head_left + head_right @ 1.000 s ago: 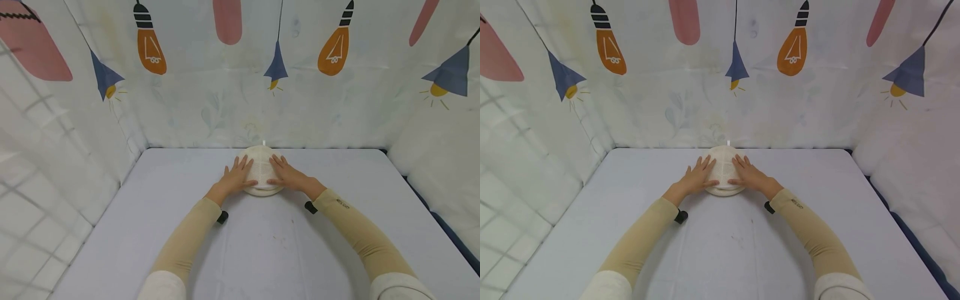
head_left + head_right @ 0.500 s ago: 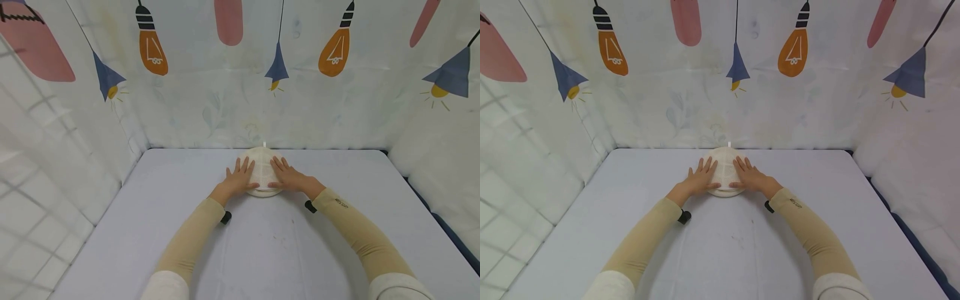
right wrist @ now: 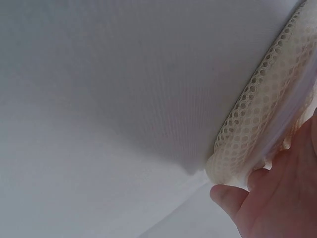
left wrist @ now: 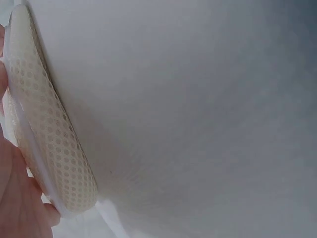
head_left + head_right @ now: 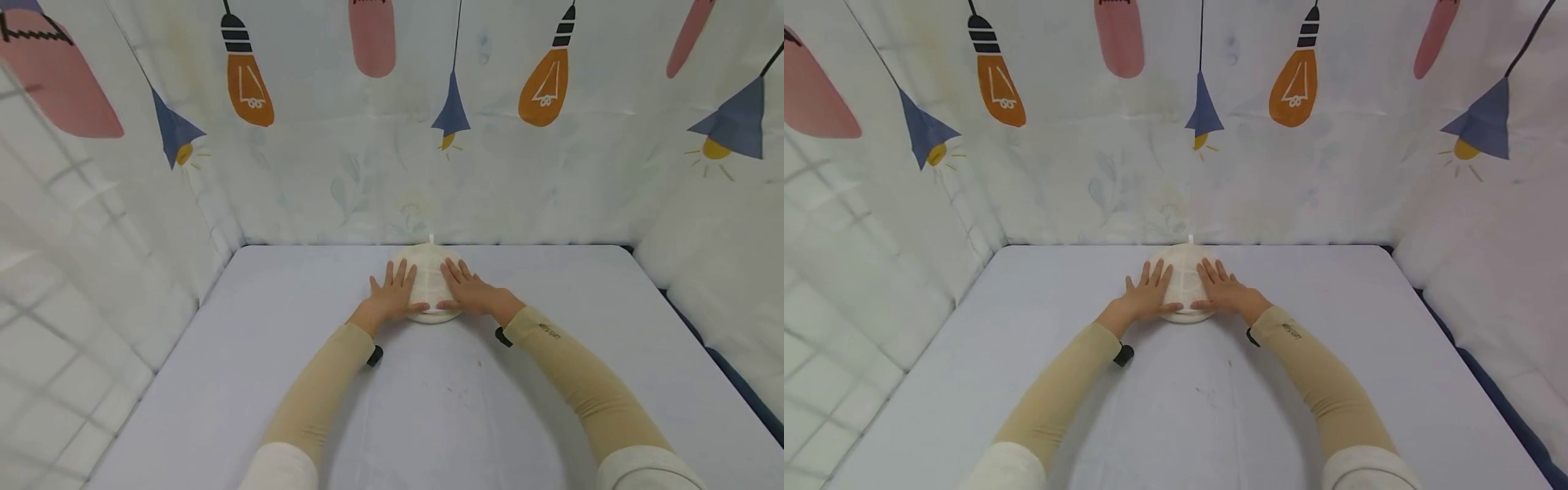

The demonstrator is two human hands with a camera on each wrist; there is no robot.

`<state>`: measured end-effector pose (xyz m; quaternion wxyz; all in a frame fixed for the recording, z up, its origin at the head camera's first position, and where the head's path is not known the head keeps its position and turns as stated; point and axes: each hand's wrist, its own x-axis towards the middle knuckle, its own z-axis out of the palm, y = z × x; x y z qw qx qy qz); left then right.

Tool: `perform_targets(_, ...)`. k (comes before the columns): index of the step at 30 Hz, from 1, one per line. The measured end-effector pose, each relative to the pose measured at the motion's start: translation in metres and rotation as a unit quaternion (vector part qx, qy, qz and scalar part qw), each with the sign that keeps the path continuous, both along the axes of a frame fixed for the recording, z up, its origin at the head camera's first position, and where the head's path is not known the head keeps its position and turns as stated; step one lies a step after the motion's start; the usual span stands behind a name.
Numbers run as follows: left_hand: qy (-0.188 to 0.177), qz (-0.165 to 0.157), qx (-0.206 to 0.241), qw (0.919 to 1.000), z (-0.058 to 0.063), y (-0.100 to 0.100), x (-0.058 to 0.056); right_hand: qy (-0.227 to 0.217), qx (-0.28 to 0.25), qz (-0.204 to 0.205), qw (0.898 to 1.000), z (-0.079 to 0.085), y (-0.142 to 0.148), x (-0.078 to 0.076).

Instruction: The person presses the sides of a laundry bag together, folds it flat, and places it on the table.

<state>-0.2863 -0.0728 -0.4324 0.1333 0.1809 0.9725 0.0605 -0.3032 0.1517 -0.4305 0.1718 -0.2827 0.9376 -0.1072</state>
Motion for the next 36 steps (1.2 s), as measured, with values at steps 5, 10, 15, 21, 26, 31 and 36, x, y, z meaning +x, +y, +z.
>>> perform_targets(5, -0.002, 0.005, -0.020, 0.9998, -0.0006, 0.0003, 0.0020, -0.004, 0.024, -0.007, 1.000, 0.0011, -0.0045, 0.0031)
perform_targets(10, 0.002, 0.004, -0.035, 0.9994, -0.0012, 0.0020, 0.0001, -0.010, 0.027, -0.012, 1.000, 0.0029, -0.0060, 0.0038)
perform_targets(15, -0.002, 0.008, -0.036, 0.9993, -0.0029, 0.0040, -0.0012, -0.011, 0.033, -0.010, 0.999, 0.0030, -0.0057, 0.0018)
perform_targets(21, -0.015, 0.011, -0.033, 0.9993, -0.0001, 0.0048, 0.0011, -0.013, 0.034, -0.015, 0.999, 0.0032, -0.0081, 0.0034)
perform_targets(26, -0.027, 0.016, -0.029, 0.9991, 0.0012, 0.0052, 0.0021, -0.012, 0.037, -0.023, 0.999, -0.0009, -0.0093, 0.0054)
perform_targets(31, -0.031, 0.018, -0.023, 0.9991, 0.0029, 0.0043, 0.0025, -0.010, 0.040, -0.023, 0.999, 0.0000, -0.0100, 0.0056)
perform_targets(36, -0.028, 0.018, -0.024, 0.9991, 0.0021, 0.0038, 0.0001, -0.008, 0.047, -0.019, 0.999, 0.0038, -0.0097, 0.0043)
